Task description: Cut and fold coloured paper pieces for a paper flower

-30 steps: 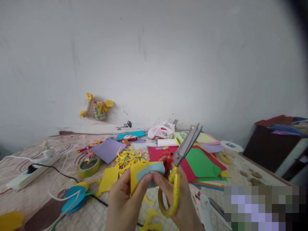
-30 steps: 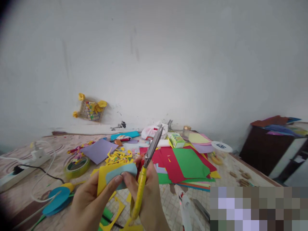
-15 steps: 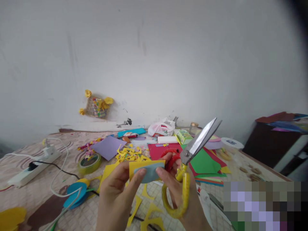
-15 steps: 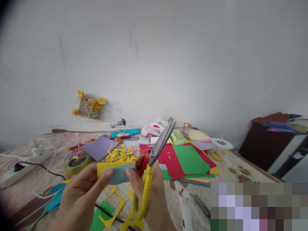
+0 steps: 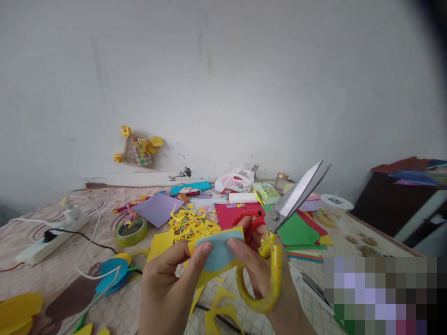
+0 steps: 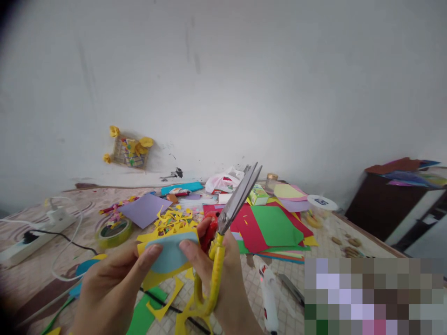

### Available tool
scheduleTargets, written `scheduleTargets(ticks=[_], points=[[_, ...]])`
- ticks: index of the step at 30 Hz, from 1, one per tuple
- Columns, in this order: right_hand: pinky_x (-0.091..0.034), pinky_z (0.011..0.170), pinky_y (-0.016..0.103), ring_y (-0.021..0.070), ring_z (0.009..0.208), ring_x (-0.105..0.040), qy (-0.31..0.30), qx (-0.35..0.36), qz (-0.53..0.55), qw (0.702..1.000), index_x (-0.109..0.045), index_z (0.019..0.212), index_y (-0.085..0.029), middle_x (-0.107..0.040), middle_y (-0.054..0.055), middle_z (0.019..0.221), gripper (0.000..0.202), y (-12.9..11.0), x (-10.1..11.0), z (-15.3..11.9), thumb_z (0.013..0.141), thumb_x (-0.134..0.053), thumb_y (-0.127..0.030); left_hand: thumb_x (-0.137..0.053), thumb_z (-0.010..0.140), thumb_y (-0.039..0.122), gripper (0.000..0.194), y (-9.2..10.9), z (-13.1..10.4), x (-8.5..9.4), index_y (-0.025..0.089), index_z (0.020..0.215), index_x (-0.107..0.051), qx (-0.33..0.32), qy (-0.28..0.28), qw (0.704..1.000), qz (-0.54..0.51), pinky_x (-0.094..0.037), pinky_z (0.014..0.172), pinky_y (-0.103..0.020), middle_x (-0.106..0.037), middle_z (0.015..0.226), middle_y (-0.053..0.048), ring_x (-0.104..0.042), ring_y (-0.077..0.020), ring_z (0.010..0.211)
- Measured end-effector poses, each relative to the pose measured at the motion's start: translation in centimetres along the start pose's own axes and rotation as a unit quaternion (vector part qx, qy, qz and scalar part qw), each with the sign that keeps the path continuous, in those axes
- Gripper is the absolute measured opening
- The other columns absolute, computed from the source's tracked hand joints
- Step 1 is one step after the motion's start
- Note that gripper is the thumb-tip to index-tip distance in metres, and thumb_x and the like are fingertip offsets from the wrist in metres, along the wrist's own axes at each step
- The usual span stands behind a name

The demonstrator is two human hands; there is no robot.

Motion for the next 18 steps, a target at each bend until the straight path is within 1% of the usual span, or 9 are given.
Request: scheduleTargets(ticks=[2, 4, 7, 11, 13, 16, 18], points=[[-0.050, 0.065, 0.023, 0.0130, 0.070, -0.052, 0.002, 0.008, -0.003, 1.000, -0.059, 0.081, -0.025, -0.051, -0.003, 0.079, 0.021, -0.1, 0.1, 0.1, 0.075, -0.079, -0.028, -0.070, 0.074, 0.041, 0.020, 0.4, 0.0, -0.1, 0.022, 0.067, -0.068, -0.004, 0.001, 1.000, -0.027, -0.055, 0.065, -0.030, -0.067, 0.066, -0.001, -0.063, -0.0206, 0.065], [-0.050, 0.062, 0.021, 0.0120, 0.068, -0.051, 0.007, 0.009, 0.005, 1.000, -0.059, 0.081, -0.024, -0.051, -0.003, 0.077, 0.022, -0.3, 0.1, 0.1, 0.074, -0.080, -0.027, -0.072, 0.073, 0.040, 0.018, 0.7, -0.1, -0.2, 0.022, 0.073, -0.070, -0.003, 0.001, 0.999, -0.054, -0.055, 0.064, -0.030, -0.070, 0.068, -0.002, -0.064, -0.0211, 0.066], [-0.050, 0.060, 0.018, 0.0102, 0.066, -0.052, 0.001, 0.011, 0.036, 0.999, -0.060, 0.080, -0.025, -0.053, -0.005, 0.076, 0.022, -0.6, -0.2, 0.1, 0.073, -0.081, -0.025, -0.072, 0.073, 0.039, 0.018, 1.3, -0.4, -0.1, 0.021, 0.070, -0.070, -0.005, 0.007, 0.998, -0.066, -0.053, 0.057, -0.026, -0.070, 0.065, -0.002, -0.064, -0.0195, 0.062], [-0.051, 0.061, 0.015, 0.0087, 0.064, -0.054, -0.009, 0.010, 0.044, 0.999, -0.060, 0.076, -0.024, -0.056, -0.005, 0.074, 0.021, -1.2, -0.5, 0.0, 0.072, -0.081, -0.023, -0.073, 0.073, 0.036, 0.015, 2.3, -0.7, 0.2, 0.023, 0.067, -0.071, -0.032, 0.018, 0.998, -0.059, -0.051, 0.052, -0.023, -0.069, 0.061, 0.000, -0.063, -0.0173, 0.058], [-0.052, 0.059, 0.017, 0.0101, 0.063, -0.055, -0.009, 0.015, 0.028, 0.999, -0.060, 0.075, -0.024, -0.057, -0.004, 0.072, 0.021, -1.5, -0.6, -0.1, 0.071, -0.080, -0.025, -0.072, 0.074, 0.035, 0.014, 2.6, -0.9, 0.3, 0.023, 0.067, -0.071, -0.047, 0.021, 0.997, -0.056, -0.051, 0.050, -0.022, -0.069, 0.061, 0.000, -0.062, -0.0164, 0.056], [-0.054, 0.059, 0.023, 0.0147, 0.068, -0.060, -0.005, 0.036, -0.002, 0.999, -0.060, 0.081, -0.026, -0.060, -0.002, 0.076, 0.021, -2.3, -0.6, -0.3, 0.071, -0.079, -0.027, -0.072, 0.074, 0.034, 0.011, 2.7, -1.1, 0.5, 0.024, 0.069, -0.071, -0.056, 0.022, 0.997, -0.058, -0.051, 0.050, -0.022, -0.069, 0.062, 0.000, -0.063, -0.0166, 0.056], [-0.054, 0.059, 0.027, 0.0171, 0.070, -0.061, 0.007, 0.047, -0.009, 0.999, -0.059, 0.084, -0.028, -0.060, -0.002, 0.076, 0.023, -2.7, -0.3, -0.3, 0.071, -0.078, -0.029, -0.073, 0.073, 0.034, 0.011, 2.8, -1.3, 0.4, 0.024, 0.069, -0.071, -0.059, 0.019, 0.997, -0.054, -0.051, 0.051, -0.023, -0.069, 0.061, 0.000, -0.063, -0.0174, 0.056]])
Point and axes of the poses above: each hand's wrist, its own z-axis towards the middle knuckle, its own x-axis out of the back of the hand, y = z × x, the point moved 10 cm from there along z, towards the middle knuckle
